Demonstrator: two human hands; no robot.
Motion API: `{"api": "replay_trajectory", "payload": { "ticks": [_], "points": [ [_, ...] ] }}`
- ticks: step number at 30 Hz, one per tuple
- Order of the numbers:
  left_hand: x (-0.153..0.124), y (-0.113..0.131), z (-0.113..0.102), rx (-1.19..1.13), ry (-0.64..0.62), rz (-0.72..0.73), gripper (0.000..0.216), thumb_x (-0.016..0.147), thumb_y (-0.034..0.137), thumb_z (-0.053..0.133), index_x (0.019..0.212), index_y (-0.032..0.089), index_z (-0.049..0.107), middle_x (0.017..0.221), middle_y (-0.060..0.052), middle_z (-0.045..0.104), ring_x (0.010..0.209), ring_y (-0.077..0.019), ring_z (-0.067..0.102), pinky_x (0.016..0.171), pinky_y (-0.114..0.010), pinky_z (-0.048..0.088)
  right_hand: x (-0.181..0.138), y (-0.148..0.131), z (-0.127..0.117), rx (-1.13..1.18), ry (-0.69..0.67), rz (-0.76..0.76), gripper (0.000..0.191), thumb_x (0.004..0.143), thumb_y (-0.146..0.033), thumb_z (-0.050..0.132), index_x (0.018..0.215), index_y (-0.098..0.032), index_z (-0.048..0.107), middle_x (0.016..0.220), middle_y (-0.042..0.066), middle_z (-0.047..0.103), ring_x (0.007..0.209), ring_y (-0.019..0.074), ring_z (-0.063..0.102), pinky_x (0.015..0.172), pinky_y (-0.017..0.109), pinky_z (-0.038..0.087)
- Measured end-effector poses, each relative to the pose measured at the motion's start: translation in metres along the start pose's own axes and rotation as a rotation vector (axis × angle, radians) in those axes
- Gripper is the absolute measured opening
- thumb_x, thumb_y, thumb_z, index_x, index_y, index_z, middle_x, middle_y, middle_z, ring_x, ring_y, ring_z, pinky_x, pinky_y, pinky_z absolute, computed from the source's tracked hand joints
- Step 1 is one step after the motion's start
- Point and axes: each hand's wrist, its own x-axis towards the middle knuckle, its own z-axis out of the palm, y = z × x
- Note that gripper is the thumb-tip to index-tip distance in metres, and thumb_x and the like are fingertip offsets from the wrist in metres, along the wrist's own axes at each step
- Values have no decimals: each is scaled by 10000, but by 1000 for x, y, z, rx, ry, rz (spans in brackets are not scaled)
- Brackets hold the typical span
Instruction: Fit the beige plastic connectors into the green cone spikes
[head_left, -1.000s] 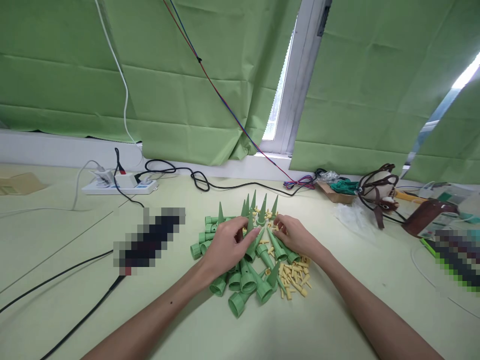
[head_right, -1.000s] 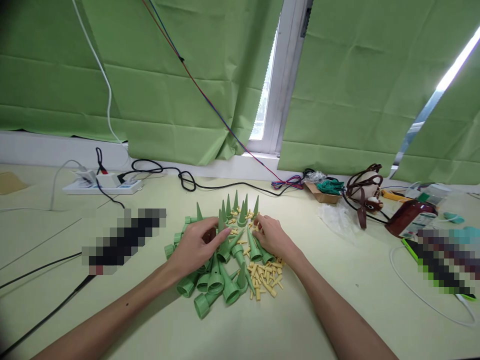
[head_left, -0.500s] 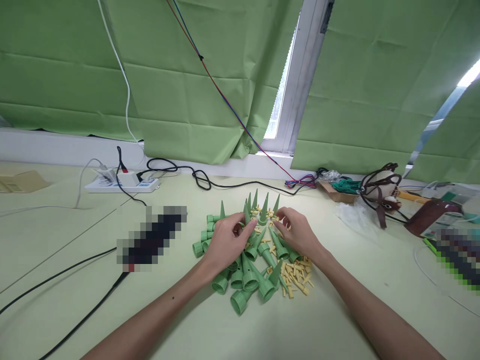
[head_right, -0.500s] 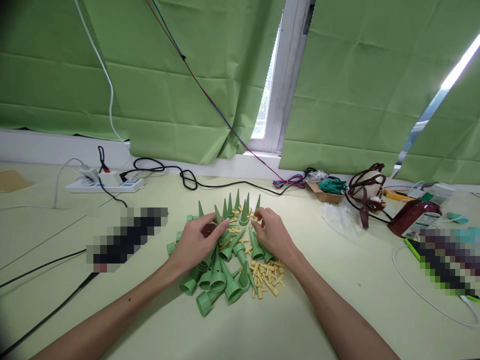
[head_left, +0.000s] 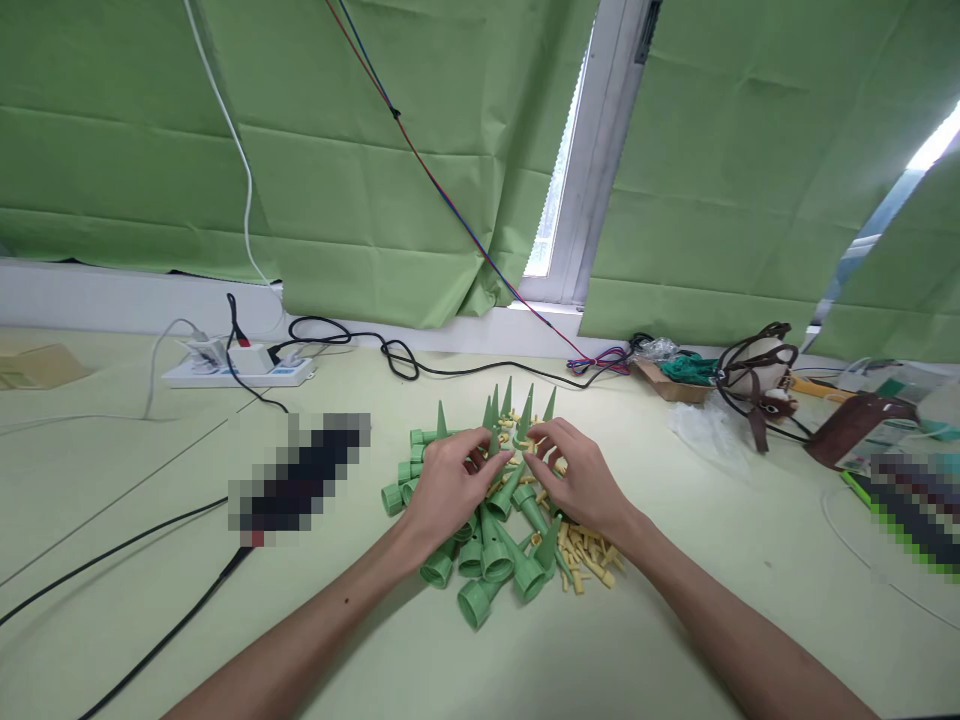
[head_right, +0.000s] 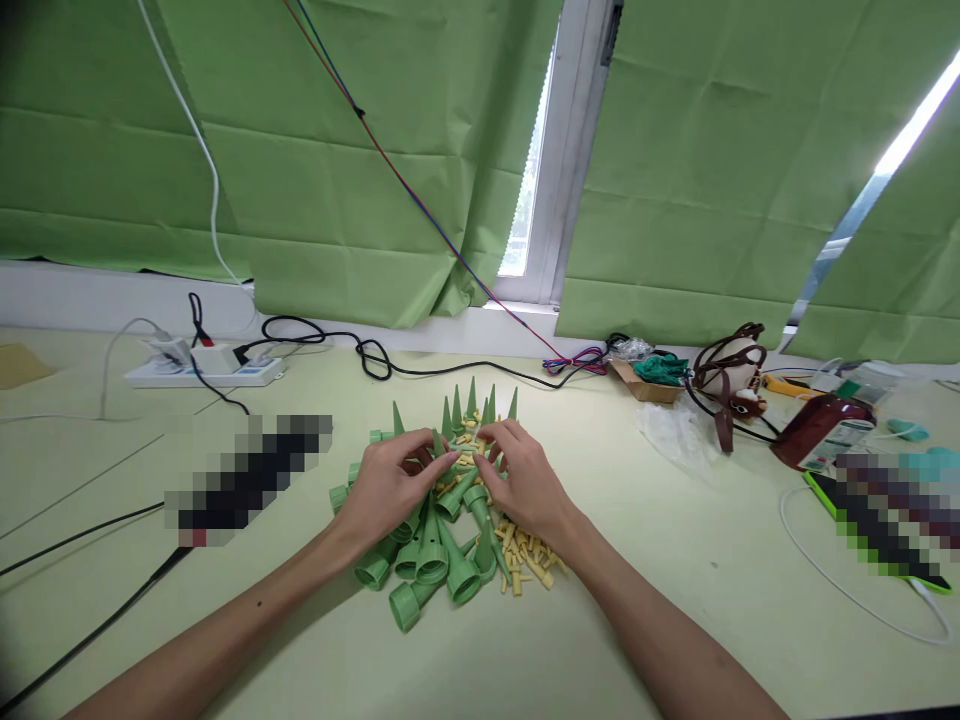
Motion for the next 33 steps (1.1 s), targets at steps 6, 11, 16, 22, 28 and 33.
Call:
{"api": "replay_trajectory", "payload": {
  "ticks": [6,11,16,22,28,33],
  "points": [
    [0,-5,2,59,-11,-4,349,896,459,526,697,173,552,575,14,546,521,-128,457,516,-245,351,0,2,0,-8,-8,12,153,895,-206,575,1047,-212,563,995,60,605,752,157,602,647,290,522],
    [0,-6,2,99,-12,1,358,891,467,538,682,178,520,537,35,504,489,-117,430,508,-238,326,0,4,1,7,8,16,150,908,-211,557,1058,-207,564,1015,68,607,751,156,610,665,298,529],
    [0,-7,2,147,-5,-3,351,878,477,558,685,185,529,517,47,459,468,-110,363,495,-243,297,0,5,1,13,10,21,148,913,-211,552,1061,-204,563,1011,66,610,743,150,610,657,293,525],
    [1,-8,2,150,-16,-36,347,868,504,557,737,184,573,664,-4,626,466,-115,412,495,-257,320,-1,2,1,26,-3,21,134,934,-235,527,1059,-209,566,1010,66,617,743,150,607,614,277,521],
    [2,-8,2,134,-50,-55,225,875,407,565,836,197,637,831,-21,711,545,-145,550,534,-261,390,-1,1,1,28,-2,15,127,951,-238,504,1054,-210,572,995,64,624,746,155,608,635,285,521],
    [2,-6,2,155,-60,-65,221,871,405,572,879,196,645,838,-22,718,557,-153,577,540,-263,405,-1,1,1,29,0,14,138,960,-243,488,1061,-207,574,991,67,629,749,159,607,642,284,517]
  ]
}}
